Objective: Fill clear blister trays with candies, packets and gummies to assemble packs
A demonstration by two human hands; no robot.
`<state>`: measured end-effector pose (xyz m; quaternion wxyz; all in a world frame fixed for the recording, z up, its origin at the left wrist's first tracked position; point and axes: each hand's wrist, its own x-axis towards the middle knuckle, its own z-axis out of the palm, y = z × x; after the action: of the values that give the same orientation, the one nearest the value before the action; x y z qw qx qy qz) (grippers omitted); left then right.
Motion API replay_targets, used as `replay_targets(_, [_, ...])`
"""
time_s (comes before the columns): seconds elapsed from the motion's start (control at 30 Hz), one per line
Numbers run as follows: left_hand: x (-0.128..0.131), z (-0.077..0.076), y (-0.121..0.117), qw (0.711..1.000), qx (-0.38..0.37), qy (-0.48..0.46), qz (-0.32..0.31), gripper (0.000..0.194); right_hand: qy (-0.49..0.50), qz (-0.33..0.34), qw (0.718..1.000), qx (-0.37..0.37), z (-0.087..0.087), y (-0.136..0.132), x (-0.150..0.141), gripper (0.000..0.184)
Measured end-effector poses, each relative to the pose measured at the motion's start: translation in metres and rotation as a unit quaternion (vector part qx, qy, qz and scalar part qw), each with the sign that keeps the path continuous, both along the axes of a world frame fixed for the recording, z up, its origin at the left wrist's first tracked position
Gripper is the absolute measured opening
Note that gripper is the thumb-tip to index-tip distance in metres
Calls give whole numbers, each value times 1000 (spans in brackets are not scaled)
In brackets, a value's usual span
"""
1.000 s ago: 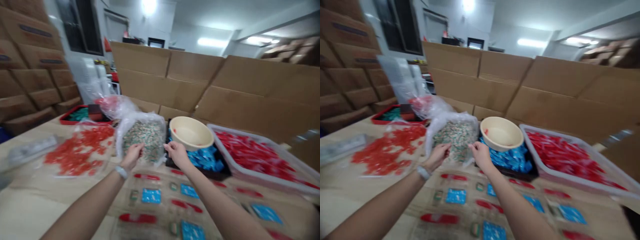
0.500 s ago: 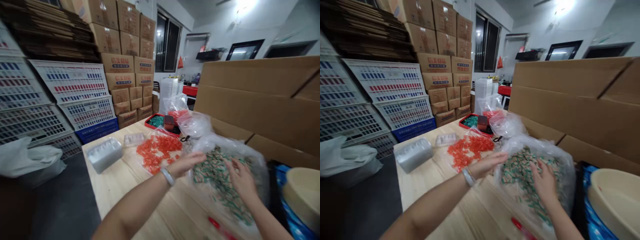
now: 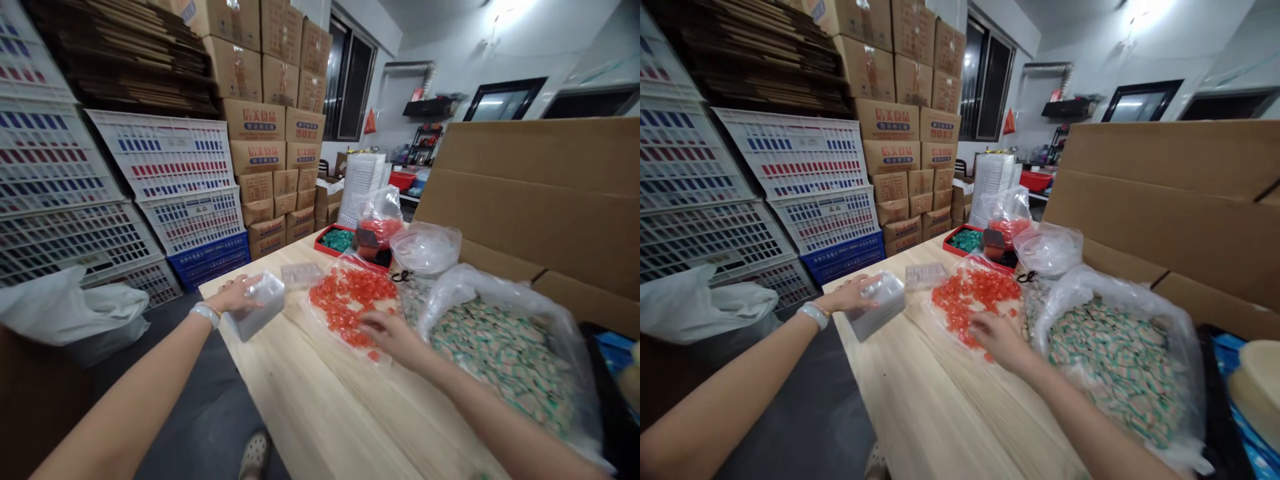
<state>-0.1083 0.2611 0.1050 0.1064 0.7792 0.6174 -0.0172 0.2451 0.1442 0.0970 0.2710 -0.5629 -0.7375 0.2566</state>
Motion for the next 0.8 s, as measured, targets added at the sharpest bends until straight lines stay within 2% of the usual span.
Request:
replay_targets(0.07, [-2,-7,3,1000,-2,-11,-4,82,-34,74,997,1,13,24,-63,22])
replay_targets(0.13, [-6,-12,6,1000,4,-22,-3,80,-61,110,992,17,17,50,-111,23])
replay_targets(0.2, [-9,-15,7,999,11,-30,0,78,-104,135,984,48,12,75,-144,26])
replay_targets(0.27, [-11,-17,6,999,13,-37,1,79,-149,152,975,72,2,96,-163,27])
replay_targets(0.37, [-12,-18,6,999,14,-39,-1,80,-191,177,962,80,-9,117,-175,23])
replay_targets(0.47, [-12,-18,6,999,14,-36,-6,79,-227,206,948,87,-13,129,-175,21])
replay_targets(0.73, [-12,-13,4,999,6,-34,-12,77,-317,259,904,123,-3,141,-171,21])
replay_targets(0.8, [-6,-14,-4,999,44,-28,-10,75,-345,273,888,134,-2,141,-170,20])
